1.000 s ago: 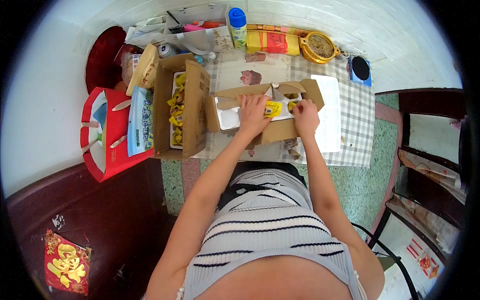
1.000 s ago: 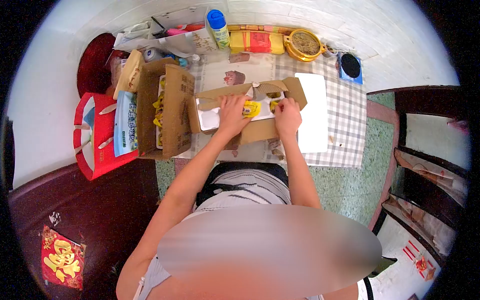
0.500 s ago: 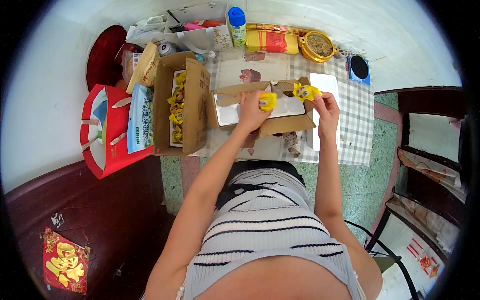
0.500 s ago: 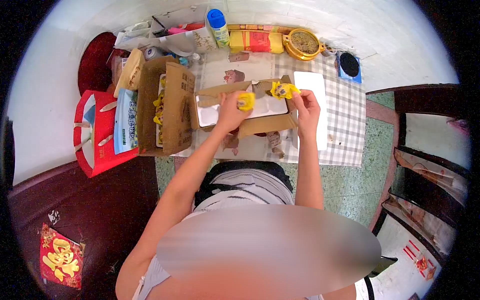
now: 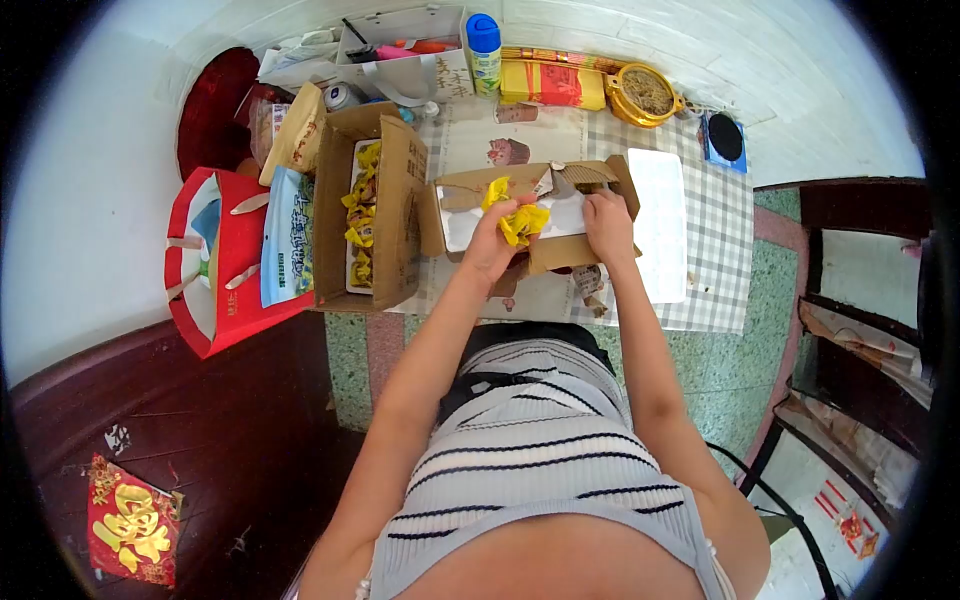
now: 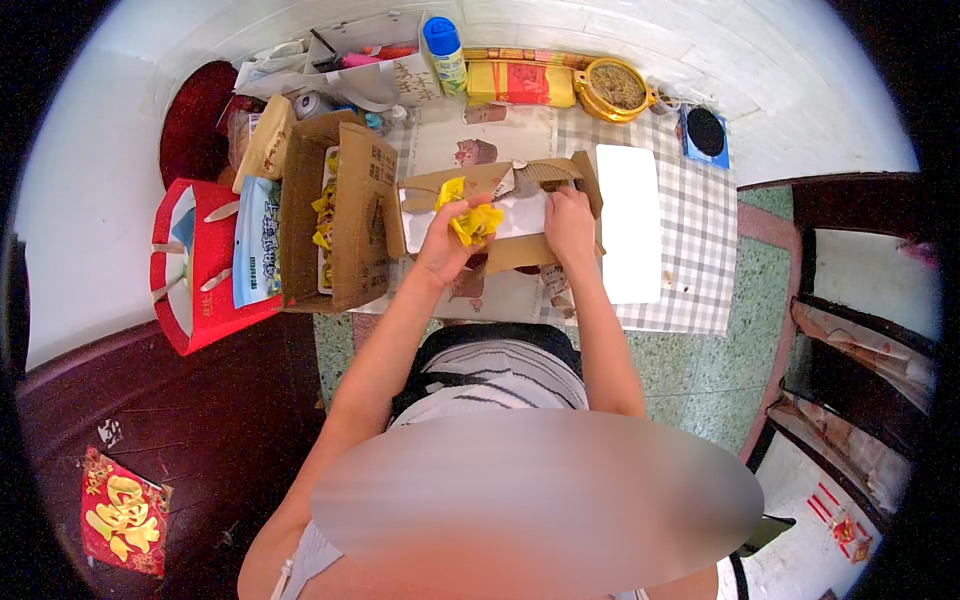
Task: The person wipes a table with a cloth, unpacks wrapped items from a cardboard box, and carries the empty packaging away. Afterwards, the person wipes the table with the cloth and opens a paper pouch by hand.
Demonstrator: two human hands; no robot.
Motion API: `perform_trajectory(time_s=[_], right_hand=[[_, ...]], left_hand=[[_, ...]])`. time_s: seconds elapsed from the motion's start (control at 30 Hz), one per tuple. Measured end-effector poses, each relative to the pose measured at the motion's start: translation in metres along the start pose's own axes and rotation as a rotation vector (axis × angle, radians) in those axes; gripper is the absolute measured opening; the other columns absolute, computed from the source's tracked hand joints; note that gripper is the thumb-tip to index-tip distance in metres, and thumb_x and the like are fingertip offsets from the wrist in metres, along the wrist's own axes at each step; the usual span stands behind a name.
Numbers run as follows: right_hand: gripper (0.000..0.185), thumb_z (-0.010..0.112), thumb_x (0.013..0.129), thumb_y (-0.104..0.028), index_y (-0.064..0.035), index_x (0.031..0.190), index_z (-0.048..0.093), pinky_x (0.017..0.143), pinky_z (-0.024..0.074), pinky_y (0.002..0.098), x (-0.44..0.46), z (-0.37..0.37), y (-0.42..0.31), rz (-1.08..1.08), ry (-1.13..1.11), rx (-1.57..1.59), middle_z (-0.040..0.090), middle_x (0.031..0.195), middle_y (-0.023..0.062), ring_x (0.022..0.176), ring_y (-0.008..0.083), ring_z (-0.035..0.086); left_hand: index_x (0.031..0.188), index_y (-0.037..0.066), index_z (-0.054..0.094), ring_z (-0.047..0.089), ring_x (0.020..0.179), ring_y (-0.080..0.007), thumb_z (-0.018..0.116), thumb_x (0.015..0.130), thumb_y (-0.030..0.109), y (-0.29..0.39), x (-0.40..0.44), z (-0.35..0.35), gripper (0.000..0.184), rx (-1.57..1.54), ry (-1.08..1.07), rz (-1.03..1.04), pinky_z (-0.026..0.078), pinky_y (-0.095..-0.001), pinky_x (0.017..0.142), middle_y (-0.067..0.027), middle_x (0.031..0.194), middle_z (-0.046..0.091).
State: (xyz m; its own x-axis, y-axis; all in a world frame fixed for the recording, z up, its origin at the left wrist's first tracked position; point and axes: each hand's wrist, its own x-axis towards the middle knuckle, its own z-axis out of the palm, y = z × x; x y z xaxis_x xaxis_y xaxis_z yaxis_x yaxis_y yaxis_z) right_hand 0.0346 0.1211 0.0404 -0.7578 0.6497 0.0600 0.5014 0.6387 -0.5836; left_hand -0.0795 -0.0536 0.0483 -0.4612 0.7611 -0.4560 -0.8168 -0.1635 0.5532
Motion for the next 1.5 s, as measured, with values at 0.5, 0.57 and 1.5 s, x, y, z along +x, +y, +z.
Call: perform_trajectory(time_s=[0.5,0.57,1.5], right_hand=[[0.020,0.057,0.080,-0.007,-0.0097,0.097,0.068,0.076,0.0492,0.0418,0.028,0.032,0.019,-0.062,0.067,-0.453,0.057,0.108,0.0119,0.084,0.0295,0.065],[0.020,0.057,0.080,-0.006,-0.0107,0.097,0.068,0.076,0.0496,0.0414,0.031,0.030,0.016,-0.050,0.075,-0.451,0.057,0.107,0.0114,0.082,0.0293,0.065],[0.016,0.062,0.091,-0.010,0.0019,0.102,0.064,0.057,0.0477,0.0214,0.036,-0.034,0.042,0.431,-0.046,1.072,0.065,0.086,0.0038,0.061,0.0088,0.056]], left_hand=[[0.135,0.000,0.044,0.049,0.124,-0.0358,0.046,0.088,0.054,-0.001,0.005,-0.019,0.071,-0.275,-0.184,-0.127,0.043,-0.0513,0.100,-0.0208,0.133,0.051],[0.138,-0.001,0.041,0.043,0.130,-0.0371,0.047,0.085,0.057,-0.001,0.005,-0.025,0.078,-0.426,-0.309,-0.159,0.040,-0.0553,0.102,-0.0213,0.138,0.046],[0.134,-0.001,0.044,0.042,0.129,-0.0311,0.050,0.085,0.051,-0.007,0.003,-0.003,0.072,-0.309,-0.072,-0.107,0.026,-0.0585,0.110,-0.0155,0.133,0.050]])
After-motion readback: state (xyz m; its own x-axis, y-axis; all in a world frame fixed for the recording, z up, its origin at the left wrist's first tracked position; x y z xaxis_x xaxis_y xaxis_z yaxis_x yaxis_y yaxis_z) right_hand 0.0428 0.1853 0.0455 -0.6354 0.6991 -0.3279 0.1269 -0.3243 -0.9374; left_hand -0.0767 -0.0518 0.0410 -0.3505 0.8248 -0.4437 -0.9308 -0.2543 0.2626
